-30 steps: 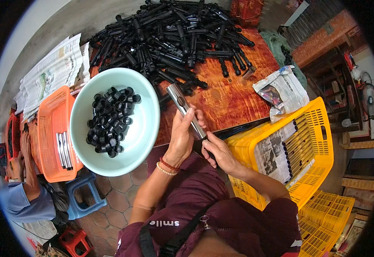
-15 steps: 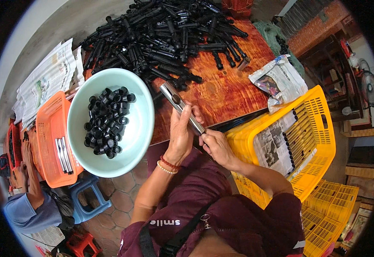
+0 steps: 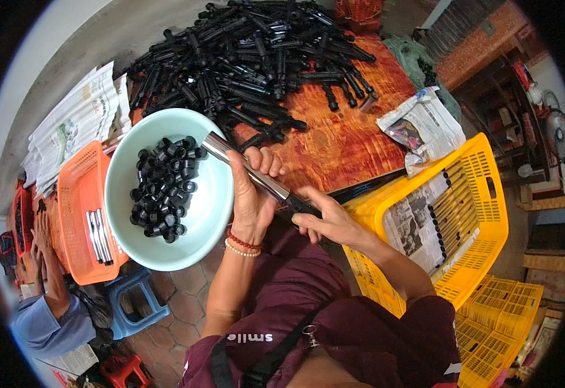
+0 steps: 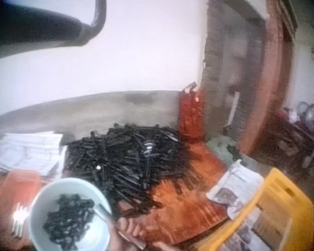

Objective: The person repeatedly picks up a black cylindrical component and a silver metal rod, inserts the rod into the component, and places the assembled unit into a yellow basket. The process is repeated continuously with parts from a large pile on the table.

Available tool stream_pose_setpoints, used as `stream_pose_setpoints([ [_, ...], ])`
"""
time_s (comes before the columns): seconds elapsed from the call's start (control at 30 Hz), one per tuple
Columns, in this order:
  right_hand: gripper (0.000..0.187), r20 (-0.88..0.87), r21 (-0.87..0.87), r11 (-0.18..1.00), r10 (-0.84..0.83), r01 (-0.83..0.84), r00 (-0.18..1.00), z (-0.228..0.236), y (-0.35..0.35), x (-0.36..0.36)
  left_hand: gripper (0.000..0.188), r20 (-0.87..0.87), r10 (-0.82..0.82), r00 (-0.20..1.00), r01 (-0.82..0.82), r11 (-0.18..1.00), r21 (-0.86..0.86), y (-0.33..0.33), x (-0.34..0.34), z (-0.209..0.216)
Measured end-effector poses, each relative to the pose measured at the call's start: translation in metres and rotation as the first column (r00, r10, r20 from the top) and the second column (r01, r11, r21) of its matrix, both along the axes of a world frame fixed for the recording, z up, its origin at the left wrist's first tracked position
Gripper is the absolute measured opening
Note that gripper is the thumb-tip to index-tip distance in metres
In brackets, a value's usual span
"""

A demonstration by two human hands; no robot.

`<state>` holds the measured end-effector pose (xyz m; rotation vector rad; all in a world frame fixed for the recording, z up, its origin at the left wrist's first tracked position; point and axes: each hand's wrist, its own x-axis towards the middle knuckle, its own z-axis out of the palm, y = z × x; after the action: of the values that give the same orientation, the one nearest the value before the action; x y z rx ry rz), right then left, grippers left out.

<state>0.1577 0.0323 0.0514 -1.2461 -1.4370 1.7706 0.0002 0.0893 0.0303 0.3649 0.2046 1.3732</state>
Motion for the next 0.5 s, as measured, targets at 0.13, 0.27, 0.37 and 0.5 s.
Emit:
stream_pose_setpoints([
  [0.13, 0.023, -0.007, -0.059, 0.99, 0.129, -0.129, 0.992, -0.006, -0.01, 0.002, 0.04, -0.099, 0.091, 0.991, -0.104, 0.986, -0.128, -0.002, -0.001, 0.009],
  [0.27, 0.026, 0.569, 0.559, 0.793, -0.156, -0.241, 0.807, -0.008, -0.013, 0.001, 0.034, -0.164, 0.074, 0.984, -0.119, 0.951, -0.284, -0.006, -0.002, 0.012],
  [0.37, 0.03, 0.666, 0.588, 0.75, -0.237, -0.303, 0.707, 0.013, -0.018, -0.003, 0.039, 0.021, 0.001, 1.0, 0.004, 0.972, -0.236, -0.004, -0.003, 0.013],
  [0.5, 0.031, 0.706, 0.559, 0.766, -0.238, -0.318, 0.667, 0.015, -0.02, 0.003, 0.039, -0.033, -0.007, 0.999, -0.002, 0.964, -0.265, -0.007, 0.008, 0.004],
])
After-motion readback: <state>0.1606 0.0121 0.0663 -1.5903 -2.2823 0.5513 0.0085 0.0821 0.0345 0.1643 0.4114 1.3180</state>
